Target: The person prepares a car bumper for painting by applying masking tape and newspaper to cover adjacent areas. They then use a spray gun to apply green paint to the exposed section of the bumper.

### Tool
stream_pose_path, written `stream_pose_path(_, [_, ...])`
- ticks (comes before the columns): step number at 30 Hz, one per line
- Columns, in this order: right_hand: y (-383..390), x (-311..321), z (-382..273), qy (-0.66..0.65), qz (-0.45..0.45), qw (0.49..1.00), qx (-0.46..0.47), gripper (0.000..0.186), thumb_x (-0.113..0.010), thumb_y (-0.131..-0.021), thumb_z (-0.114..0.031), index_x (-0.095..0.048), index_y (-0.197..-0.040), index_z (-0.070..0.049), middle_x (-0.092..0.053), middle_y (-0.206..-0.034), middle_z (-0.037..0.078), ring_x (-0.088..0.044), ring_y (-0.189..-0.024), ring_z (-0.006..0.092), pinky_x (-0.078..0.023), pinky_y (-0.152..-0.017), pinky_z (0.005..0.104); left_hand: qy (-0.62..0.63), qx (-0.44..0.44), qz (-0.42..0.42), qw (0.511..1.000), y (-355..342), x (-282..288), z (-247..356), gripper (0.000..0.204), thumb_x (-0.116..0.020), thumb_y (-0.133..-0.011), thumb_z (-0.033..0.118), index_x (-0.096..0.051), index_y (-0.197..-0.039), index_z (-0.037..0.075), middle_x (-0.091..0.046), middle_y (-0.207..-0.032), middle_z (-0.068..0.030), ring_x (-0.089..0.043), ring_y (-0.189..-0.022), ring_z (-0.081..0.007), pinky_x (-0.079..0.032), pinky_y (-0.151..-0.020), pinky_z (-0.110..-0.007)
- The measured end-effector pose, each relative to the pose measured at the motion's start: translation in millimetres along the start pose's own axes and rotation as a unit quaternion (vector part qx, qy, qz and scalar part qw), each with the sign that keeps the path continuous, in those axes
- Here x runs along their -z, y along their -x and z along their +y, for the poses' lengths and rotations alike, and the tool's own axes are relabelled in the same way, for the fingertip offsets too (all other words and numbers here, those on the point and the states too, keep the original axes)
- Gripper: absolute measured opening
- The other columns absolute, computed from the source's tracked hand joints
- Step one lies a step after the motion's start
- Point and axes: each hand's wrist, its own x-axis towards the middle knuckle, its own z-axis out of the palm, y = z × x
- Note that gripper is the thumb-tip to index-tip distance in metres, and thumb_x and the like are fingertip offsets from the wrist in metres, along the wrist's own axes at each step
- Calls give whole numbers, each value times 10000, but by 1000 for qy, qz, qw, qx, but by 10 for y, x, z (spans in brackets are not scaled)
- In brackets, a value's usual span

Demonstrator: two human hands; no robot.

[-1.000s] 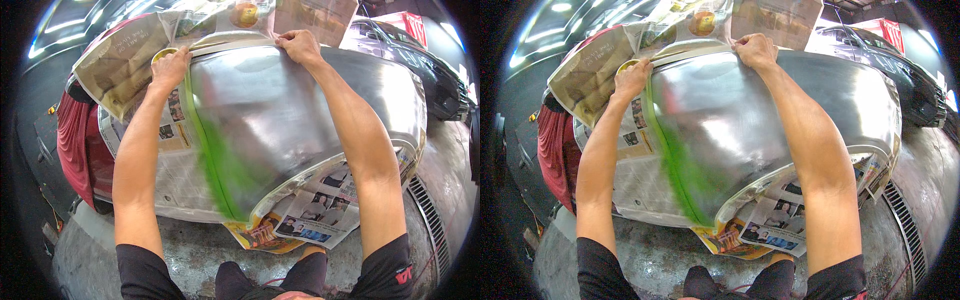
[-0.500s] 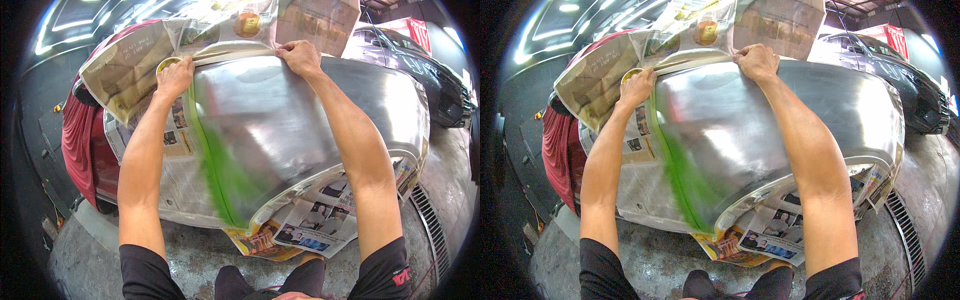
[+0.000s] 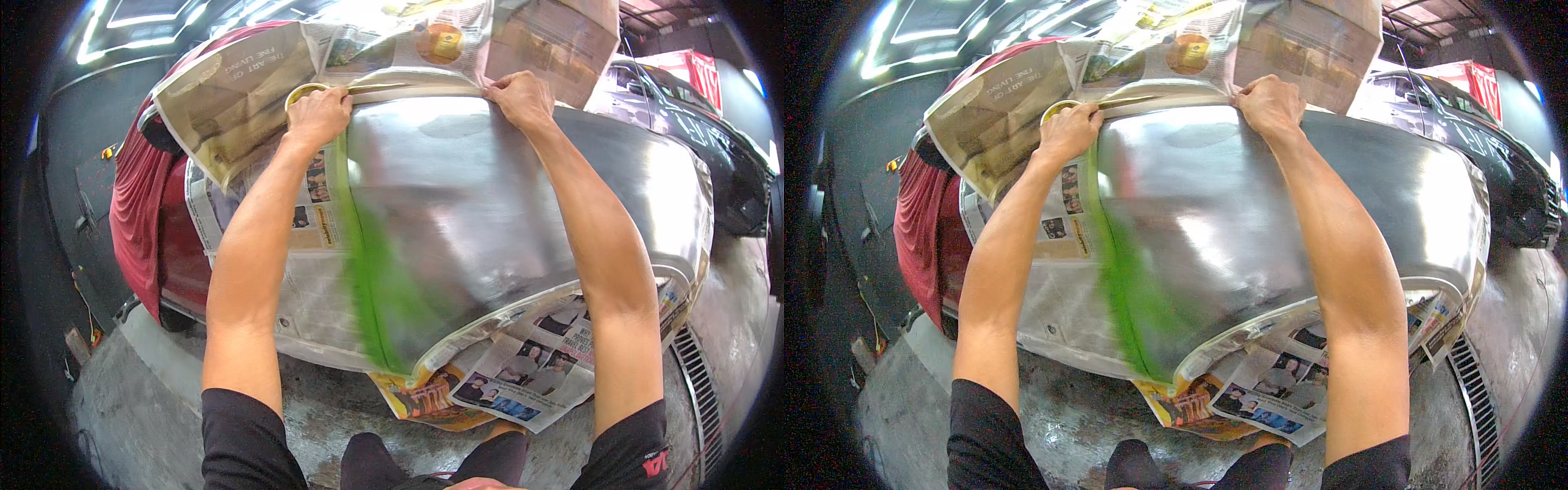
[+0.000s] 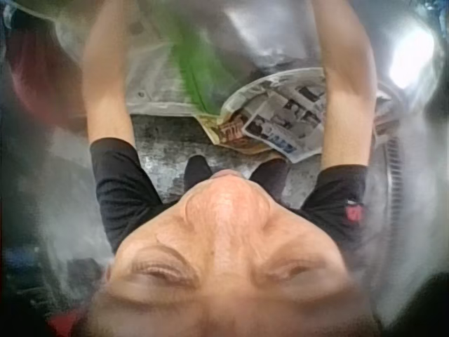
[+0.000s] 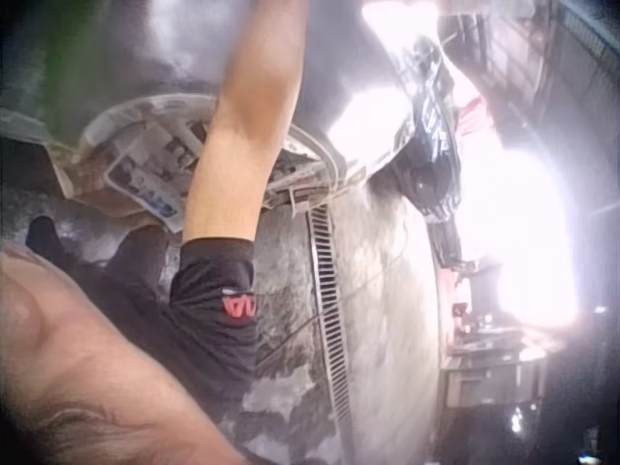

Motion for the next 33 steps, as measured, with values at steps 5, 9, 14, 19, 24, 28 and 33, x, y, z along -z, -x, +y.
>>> stream_pose_path(5, [54, -115, -72, 98, 213, 962, 140, 265, -786, -849, -354, -813, -1010, -146, -736, -1057, 43, -585, -1102, 269, -449, -990, 459, -19, -9, 15, 1000, -94, -13, -12, 351, -502, -1013, 403, -707, -1181, 172, -731, -1115, -203, -703, -1030, -413, -544, -902, -540])
stream_pose_path(9, [133, -194, -164, 122, 100, 958, 241, 188, -731, -908, -294, -806, -988, -141, -726, -1081, 23, -596, -1095, 240, -448, -955, 440, -21, 10, 14, 1000, -80, -70, -22, 336, -509, -1015, 390, -710, -1174, 174, -735, -1103, -204, -703, -1040, -410, -542, -905, -538])
stream_pose_path(14, [66, -316, -207, 91, 96, 949, 288, 182, -712, -924, -293, -811, -965, -147, -743, -1015, 26, -624, -1043, 231, -469, -927, 420, -10, -3, 19, 1000, -93, -89, -12, 331, -514, -1016, 378, -709, -1159, 152, -736, -1108, -193, -703, -1038, -401, -542, -901, -531])
stream_pose_path(19, [49, -439, -332, 80, 95, 945, 301, 178, -709, -922, -280, -812, -940, -136, -748, -988, 56, -664, -986, 250, -499, -905, 420, -10, -6, 17, 1000, -96, -103, -10, 321, -514, -1017, 362, -710, -1153, 147, -736, -1118, -183, -704, -1032, -396, -542, -897, -527])
stream_pose_path(24, [6, -495, -384, 111, 135, 917, 358, 195, -708, -916, -262, -797, -914, -89, -748, -984, 108, -721, -928, 287, -556, -866, 424, -11, -7, 17, 1000, -125, -101, -34, 310, -524, -1009, 349, -716, -1137, 141, -740, -1102, -181, -706, -1033, -389, -544, -893, -521])
stream_pose_path(28, [2, -530, -420, 124, 122, 907, 384, 186, -696, -915, -217, -782, -893, -53, -742, -975, 135, -741, -887, 310, -589, -833, 433, -7, -12, 21, 1000, -105, -108, -43, 303, -533, -1004, 339, -720, -1126, 135, -743, -1089, -184, -706, -1031, -388, -544, -891, -521])
stream_pose_path(33, [31, -712, -589, 98, 121, 914, 375, 183, -692, -905, -185, -772, -886, -22, -732, -955, 161, -739, -899, 337, -593, -820, 462, 2, -12, 8, 1000, -92, -106, -13, 298, -548, -999, 337, -726, -1120, 131, -739, -1092, -191, -705, -1031, -387, -540, -888, -518])
